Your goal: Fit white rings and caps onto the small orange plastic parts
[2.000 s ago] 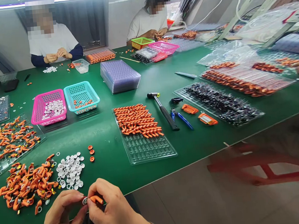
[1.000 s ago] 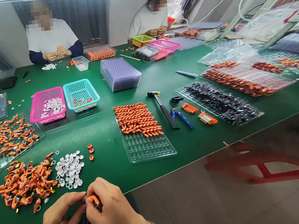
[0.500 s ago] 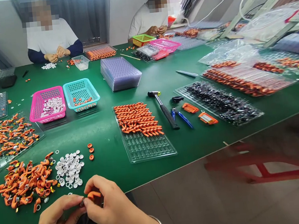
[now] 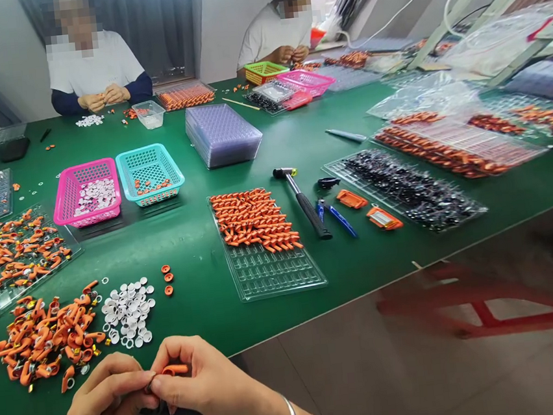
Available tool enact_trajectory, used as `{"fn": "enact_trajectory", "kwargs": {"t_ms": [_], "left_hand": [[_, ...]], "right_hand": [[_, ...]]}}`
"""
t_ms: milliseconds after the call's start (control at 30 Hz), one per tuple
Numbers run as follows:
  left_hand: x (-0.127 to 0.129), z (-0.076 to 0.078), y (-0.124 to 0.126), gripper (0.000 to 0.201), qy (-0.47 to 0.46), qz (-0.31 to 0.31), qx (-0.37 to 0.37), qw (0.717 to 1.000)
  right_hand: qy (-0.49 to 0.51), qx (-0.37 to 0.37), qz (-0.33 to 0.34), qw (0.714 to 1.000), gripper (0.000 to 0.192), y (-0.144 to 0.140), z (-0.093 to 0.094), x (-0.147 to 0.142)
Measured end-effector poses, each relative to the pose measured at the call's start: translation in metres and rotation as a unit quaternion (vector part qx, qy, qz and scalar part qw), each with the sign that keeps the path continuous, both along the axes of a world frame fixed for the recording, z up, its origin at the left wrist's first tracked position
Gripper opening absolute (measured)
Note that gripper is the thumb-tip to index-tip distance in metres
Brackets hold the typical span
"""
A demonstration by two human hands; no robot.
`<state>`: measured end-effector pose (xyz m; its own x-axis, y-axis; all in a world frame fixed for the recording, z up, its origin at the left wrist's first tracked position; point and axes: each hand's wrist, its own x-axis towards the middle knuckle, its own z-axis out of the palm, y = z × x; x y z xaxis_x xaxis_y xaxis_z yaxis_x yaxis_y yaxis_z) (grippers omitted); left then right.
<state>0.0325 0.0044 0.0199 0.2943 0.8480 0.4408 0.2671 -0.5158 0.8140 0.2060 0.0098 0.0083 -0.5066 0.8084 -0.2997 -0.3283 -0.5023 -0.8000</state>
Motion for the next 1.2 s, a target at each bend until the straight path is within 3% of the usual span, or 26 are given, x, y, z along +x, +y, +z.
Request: {"fn": "enact_trajectory", "kwargs": {"t_ms": [267,600,933,1200], "left_hand": [[0.005,-0.002,0.0,0.006,-0.042,0.004,-0.019,0.999],[-0.002,-0.016,0.002,0.014,-0.145,0.036,-0.19,0.97],[0.0,-0.017,0.001,0.017,-0.124,0.025,-0.161,0.979],[0.001,-0.014,-0.001,0.017,-0.1,0.015,-0.114,0.988]], "right_hand": [[0.108,-0.07,-0.08,0.989,0.048,-0.012,-0.01,-0.016],[0.02,0.024,-0.047,0.998,0.042,-0.003,0.006,0.001],[-0.027,0.044,-0.039,0.998,0.042,-0.005,0.002,-0.005],[0.03,0.04,-0.048,0.998,0.039,-0.009,-0.001,-0.007]]}}
